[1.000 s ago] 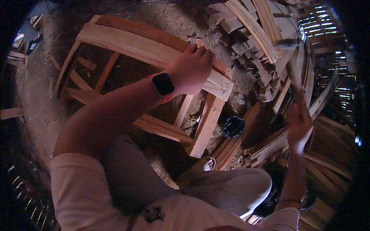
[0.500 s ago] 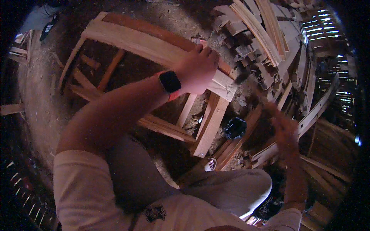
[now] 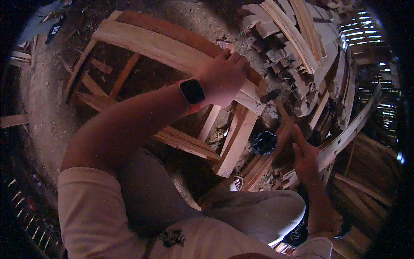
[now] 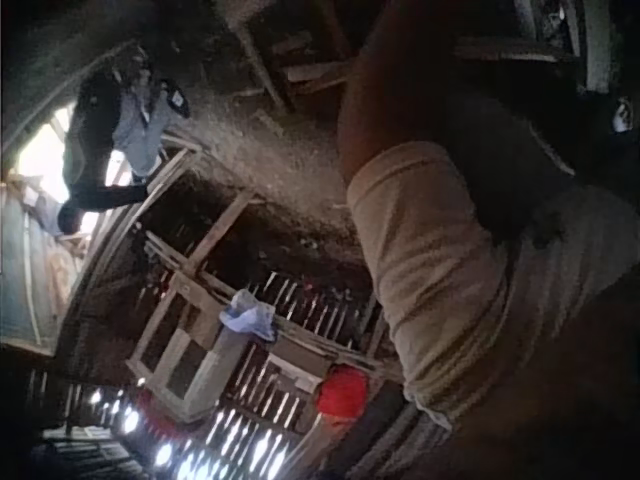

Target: The person assembles a rectangular wooden frame by hand, positioning slats and securing them with nails using a hammer. The person repeatedly aligns pieces and hammers nails into the joints to hold the frame together.

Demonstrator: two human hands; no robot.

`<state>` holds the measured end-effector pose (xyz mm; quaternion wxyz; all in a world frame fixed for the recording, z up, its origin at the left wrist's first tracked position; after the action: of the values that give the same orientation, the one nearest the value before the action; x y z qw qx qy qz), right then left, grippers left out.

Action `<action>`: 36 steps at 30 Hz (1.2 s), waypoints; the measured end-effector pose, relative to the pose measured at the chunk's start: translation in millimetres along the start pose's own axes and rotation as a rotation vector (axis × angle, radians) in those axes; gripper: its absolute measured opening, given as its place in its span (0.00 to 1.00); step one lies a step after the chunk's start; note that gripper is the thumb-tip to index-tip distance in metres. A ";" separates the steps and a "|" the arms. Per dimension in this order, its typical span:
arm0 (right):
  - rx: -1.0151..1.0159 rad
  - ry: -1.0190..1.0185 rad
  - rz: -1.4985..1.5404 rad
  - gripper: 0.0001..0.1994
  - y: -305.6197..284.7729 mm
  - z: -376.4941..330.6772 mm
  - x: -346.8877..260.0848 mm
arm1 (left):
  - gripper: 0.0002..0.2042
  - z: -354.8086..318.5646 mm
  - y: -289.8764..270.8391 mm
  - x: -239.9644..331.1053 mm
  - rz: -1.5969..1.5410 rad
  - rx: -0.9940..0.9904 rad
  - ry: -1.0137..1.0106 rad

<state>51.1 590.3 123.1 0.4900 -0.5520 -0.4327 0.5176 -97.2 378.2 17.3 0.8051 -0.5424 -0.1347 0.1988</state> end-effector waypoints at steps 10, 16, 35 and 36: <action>-0.092 -0.135 0.068 0.25 13.2 -0.4 -16.0 | 0.21 -3.4 2.3 2.8 0.064 -0.054 0.033; -0.124 0.428 0.862 0.22 44.3 -8.7 29.5 | 0.29 -3.0 10.5 2.9 0.093 -0.068 0.074; -0.172 0.195 1.433 0.14 31.8 -28.6 47.3 | 0.26 -3.7 2.9 0.7 0.035 -0.099 0.066; -0.150 0.257 1.159 0.14 48.9 -39.3 59.5 | 0.26 -3.6 7.4 3.4 0.101 -0.019 0.088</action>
<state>94.1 638.1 65.2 0.1359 -0.7892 -0.0336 0.5980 -93.9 379.4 9.0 0.7941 -0.5643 -0.0734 0.2136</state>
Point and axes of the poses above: each hand's wrist, its own z-axis towards the middle knuckle, its own y-axis out of the palm, x = y × z, the point moved 10 cm from there along z, towards the middle knuckle, and after that the axes turned 9 degrees about y, right-handed, at the moved point
